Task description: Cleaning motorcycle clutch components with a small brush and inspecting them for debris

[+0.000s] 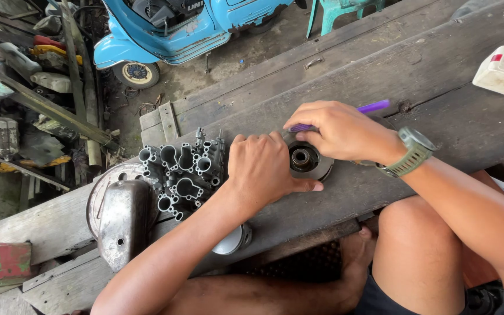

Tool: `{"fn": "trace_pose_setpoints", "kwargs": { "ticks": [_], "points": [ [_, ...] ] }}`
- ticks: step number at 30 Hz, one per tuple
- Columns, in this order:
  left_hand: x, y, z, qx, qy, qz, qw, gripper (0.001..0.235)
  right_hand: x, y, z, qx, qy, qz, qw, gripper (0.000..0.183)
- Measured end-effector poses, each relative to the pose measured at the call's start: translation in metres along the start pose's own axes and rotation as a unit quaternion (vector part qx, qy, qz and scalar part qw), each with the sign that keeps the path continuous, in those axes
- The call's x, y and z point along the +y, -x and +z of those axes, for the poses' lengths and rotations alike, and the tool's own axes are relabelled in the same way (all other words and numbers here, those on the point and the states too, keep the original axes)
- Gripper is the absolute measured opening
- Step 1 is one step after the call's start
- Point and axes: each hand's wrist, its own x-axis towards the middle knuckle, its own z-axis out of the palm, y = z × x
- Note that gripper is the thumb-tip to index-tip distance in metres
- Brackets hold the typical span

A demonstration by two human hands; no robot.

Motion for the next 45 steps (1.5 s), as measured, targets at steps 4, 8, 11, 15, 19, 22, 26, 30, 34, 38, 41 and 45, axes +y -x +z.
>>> {"fn": "trace_pose_setpoints", "kwargs": {
  "ticks": [4, 8, 11, 15, 19, 22, 26, 30, 34, 38, 41, 45],
  "points": [
    [-0.003, 0.001, -0.001, -0.032, 0.009, 0.003, 0.999, 0.102, 0.000, 0.014, -0.014, -0.002, 0.004, 0.017, 1.000, 0.022],
    [-0.006, -0.001, -0.002, -0.024, 0.010, 0.009, 1.000, 0.106, -0.003, 0.025, -0.021, -0.001, 0.011, 0.053, 0.999, 0.027],
    [-0.010, 0.001, -0.003, -0.018, 0.011, 0.029, 0.999, 0.110, 0.002, 0.030, -0.021, 0.004, 0.028, 0.070, 0.997, 0.029],
    [-0.024, 0.002, -0.006, -0.024, 0.019, 0.060, 0.998, 0.111, 0.002, 0.034, -0.029, 0.018, 0.054, 0.102, 0.993, 0.032],
    [-0.038, 0.007, -0.023, 0.058, 0.069, 0.069, 0.994, 0.095, 0.021, 0.062, -0.038, 0.176, 0.144, 0.050, 0.972, 0.033],
    [-0.041, 0.010, -0.026, 0.118, 0.112, 0.051, 0.985, 0.078, 0.030, 0.072, -0.035, 0.200, 0.244, 0.138, 0.939, 0.035],
    [-0.036, 0.018, -0.030, 0.169, 0.144, 0.066, 0.973, 0.058, 0.049, 0.067, -0.023, 0.070, 0.253, 0.239, 0.935, 0.045],
    [-0.031, 0.026, -0.036, 0.177, 0.192, 0.077, 0.962, 0.044, 0.055, 0.065, -0.020, 0.073, 0.230, 0.238, 0.941, 0.028],
    [-0.028, 0.035, -0.039, 0.199, 0.217, 0.095, 0.951, 0.040, 0.061, 0.067, -0.020, 0.082, 0.234, 0.230, 0.941, 0.029],
    [-0.031, 0.042, -0.044, 0.210, 0.261, 0.096, 0.937, 0.033, 0.053, 0.068, -0.026, 0.117, 0.212, 0.214, 0.946, 0.039],
    [-0.033, 0.045, -0.053, 0.212, 0.315, 0.089, 0.921, 0.033, 0.031, 0.070, -0.037, 0.144, 0.111, 0.246, 0.952, 0.035],
    [-0.034, 0.045, -0.066, 0.177, 0.465, 0.081, 0.863, 0.034, 0.005, 0.074, -0.051, 0.214, -0.014, 0.180, 0.960, 0.018]
  ]
}}
